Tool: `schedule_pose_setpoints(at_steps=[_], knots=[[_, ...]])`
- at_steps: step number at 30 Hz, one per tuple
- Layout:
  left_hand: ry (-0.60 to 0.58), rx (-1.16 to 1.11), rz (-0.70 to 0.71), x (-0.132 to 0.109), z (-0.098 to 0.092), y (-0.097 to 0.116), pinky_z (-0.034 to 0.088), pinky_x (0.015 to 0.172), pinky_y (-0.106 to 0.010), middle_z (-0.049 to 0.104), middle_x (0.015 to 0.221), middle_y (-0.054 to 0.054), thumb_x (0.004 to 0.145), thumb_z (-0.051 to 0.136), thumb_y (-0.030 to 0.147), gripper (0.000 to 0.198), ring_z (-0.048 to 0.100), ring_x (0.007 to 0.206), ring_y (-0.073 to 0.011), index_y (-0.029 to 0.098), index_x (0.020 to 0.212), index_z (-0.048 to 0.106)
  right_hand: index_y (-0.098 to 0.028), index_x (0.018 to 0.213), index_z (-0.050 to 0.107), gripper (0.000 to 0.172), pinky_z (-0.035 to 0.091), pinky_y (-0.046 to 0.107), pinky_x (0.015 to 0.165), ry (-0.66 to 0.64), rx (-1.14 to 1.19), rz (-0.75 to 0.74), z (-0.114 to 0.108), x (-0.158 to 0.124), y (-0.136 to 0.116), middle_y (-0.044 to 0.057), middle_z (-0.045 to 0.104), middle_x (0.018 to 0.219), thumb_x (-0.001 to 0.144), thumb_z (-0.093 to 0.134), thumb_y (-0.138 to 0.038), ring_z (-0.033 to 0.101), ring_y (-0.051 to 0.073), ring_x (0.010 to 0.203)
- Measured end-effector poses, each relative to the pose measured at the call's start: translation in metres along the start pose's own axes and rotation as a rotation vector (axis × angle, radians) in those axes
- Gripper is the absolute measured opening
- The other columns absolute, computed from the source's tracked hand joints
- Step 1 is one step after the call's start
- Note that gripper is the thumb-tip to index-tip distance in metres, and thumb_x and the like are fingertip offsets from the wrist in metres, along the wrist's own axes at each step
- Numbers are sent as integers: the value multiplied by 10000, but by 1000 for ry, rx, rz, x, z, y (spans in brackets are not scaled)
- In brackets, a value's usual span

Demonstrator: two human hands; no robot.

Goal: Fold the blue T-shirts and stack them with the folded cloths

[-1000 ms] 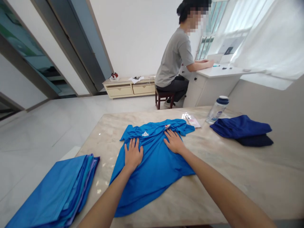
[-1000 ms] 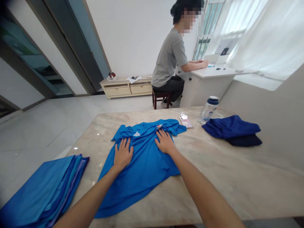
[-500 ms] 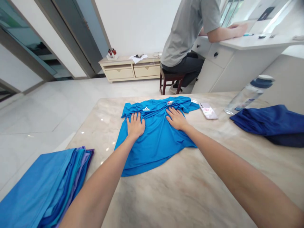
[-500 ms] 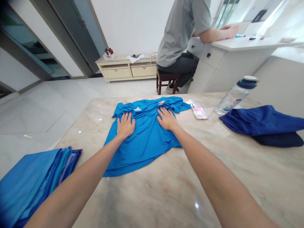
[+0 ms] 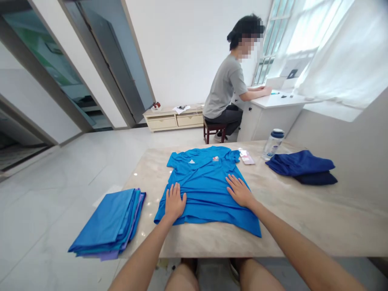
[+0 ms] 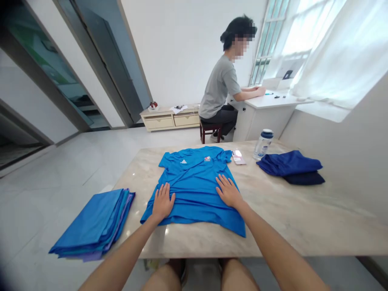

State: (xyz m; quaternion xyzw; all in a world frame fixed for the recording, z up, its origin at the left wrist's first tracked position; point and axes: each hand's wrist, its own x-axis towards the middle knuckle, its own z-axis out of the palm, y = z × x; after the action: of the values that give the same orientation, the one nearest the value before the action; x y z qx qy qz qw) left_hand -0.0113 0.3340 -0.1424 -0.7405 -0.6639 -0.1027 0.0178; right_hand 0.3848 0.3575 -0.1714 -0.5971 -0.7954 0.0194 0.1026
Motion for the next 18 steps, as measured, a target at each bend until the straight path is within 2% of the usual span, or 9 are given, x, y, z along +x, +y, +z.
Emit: schedule_pose_setpoints(at_steps=[5, 7, 10, 14, 16, 18], knots=[[58, 1, 88, -62, -2, -10, 349, 1350, -555, 496, 1725, -148, 1127, 385, 413, 635, 438, 1626, -326, 110, 1670, 512, -233, 1743, 427, 682, 267, 559, 1375, -23, 17, 20, -14, -63, -1, 71, 317, 1818, 1154, 272, -541, 269, 287, 1706], [62, -2, 145, -76, -4, -11, 353, 1348, -549, 506, 1719, -141, 1122, 392, 386, 622, 447, 1620, -321, 119, 1670, 515, -220, 1746, 419, 685, 254, 568, 1378, -27, 6, 59, -18, -82, -1, 71, 304, 1823, 1152, 270, -527, 252, 292, 1711], [37, -15, 191, -83, -11, -9, 351, 1347, -555, 516, 1712, -138, 1104, 402, 344, 617, 449, 1619, -320, 121, 1667, 522, -198, 1752, 406, 695, 252, 565, 1374, -36, -31, 145, -20, -99, -7, 84, 275, 1832, 1146, 266, -507, 246, 304, 1713], [-43, -18, 161, -74, -22, 0, 299, 1368, -570, 467, 1746, -122, 1104, 373, 335, 630, 414, 1640, -312, 145, 1694, 487, -163, 1751, 405, 711, 251, 616, 1356, -11, -61, 304, -13, -91, -33, 132, 264, 1832, 1132, 273, -487, 244, 362, 1708], [-80, -2, 136, -66, -25, 5, 260, 1383, -568, 429, 1770, -106, 1112, 351, 348, 640, 377, 1659, -307, 159, 1715, 457, -150, 1753, 397, 721, 232, 647, 1351, 30, -57, 366, -9, -76, -46, 159, 273, 1826, 1130, 278, -492, 240, 384, 1706], [-104, 18, 107, -57, -26, 8, 241, 1388, -571, 402, 1785, -102, 1116, 333, 359, 651, 354, 1669, -312, 154, 1724, 439, -155, 1753, 394, 719, 219, 636, 1359, 40, -53, 366, -10, -58, -54, 157, 282, 1825, 1131, 292, -500, 243, 371, 1706]])
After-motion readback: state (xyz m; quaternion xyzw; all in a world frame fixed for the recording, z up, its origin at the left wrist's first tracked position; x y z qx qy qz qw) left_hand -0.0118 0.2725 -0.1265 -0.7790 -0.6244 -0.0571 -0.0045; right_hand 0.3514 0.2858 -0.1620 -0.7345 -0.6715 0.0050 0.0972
